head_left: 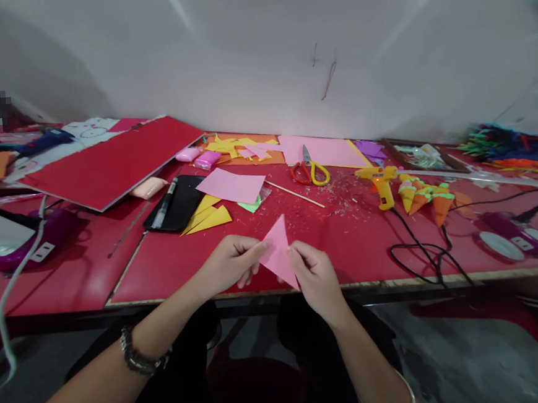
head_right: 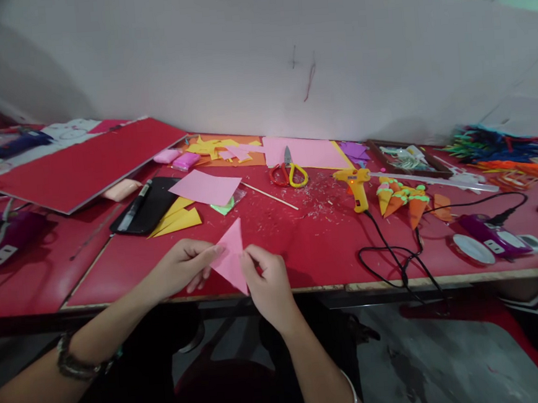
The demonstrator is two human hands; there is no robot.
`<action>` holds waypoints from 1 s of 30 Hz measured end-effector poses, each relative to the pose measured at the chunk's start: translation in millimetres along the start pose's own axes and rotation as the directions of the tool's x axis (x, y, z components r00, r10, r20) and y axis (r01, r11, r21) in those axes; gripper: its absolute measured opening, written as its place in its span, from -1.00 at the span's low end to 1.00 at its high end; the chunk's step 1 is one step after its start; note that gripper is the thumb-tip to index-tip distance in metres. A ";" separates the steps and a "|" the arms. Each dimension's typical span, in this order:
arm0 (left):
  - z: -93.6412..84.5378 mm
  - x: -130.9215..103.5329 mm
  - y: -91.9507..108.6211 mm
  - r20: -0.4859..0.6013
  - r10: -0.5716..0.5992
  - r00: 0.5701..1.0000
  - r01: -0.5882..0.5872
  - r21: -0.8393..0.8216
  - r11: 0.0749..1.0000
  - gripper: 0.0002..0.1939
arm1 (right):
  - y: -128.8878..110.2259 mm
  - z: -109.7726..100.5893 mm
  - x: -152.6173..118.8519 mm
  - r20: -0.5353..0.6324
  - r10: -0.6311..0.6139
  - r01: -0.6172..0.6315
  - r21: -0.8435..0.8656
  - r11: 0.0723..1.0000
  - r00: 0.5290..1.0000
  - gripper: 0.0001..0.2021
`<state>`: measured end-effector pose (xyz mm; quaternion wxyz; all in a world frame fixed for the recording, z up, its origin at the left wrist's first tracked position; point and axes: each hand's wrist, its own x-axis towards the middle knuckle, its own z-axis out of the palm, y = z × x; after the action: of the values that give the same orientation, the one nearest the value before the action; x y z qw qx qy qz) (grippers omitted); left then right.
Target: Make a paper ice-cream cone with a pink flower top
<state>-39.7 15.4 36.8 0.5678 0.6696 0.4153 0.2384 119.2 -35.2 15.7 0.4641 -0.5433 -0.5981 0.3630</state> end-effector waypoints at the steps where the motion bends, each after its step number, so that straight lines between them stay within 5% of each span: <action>1: -0.1 0.2 0.1 -0.007 -0.001 1.000 0.001 -0.008 1.000 -0.55 | 0.1 0.7 0.0 -0.011 -0.011 0.011 0.018 1.000 1.000 -0.81; 5: -1.0 1.2 -1.5 -0.028 -0.010 1.000 0.009 -0.045 0.999 -0.55 | -3.9 0.6 -0.9 0.024 -0.087 0.085 0.062 0.994 0.996 -0.46; 8: -0.9 2.5 -4.0 -0.042 -0.014 0.999 0.010 -0.093 0.996 -0.57 | -8.1 -2.8 -1.3 0.108 -0.186 0.186 0.009 0.982 0.977 -0.41; 16: -1.2 3.2 -4.6 0.036 0.036 0.999 -0.030 -0.173 0.984 -0.56 | -9.1 -9.3 2.0 0.134 -0.192 0.173 0.137 0.975 0.972 -0.79; 21: -0.1 0.1 -1.8 0.122 0.086 0.989 -0.078 -0.065 0.995 -0.58 | -7.6 -6.0 3.6 0.018 -0.125 0.120 0.170 0.978 0.992 -0.91; 30: 6.1 -2.7 1.3 0.134 0.153 0.979 -0.168 0.108 0.980 -0.55 | -1.4 -0.7 4.8 -0.103 0.078 -0.051 0.247 0.968 0.992 -0.89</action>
<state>-36.0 9.7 37.0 0.5307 0.7472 0.3368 0.2159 119.5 -30.7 18.0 0.5480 -0.5207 -0.5040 0.4177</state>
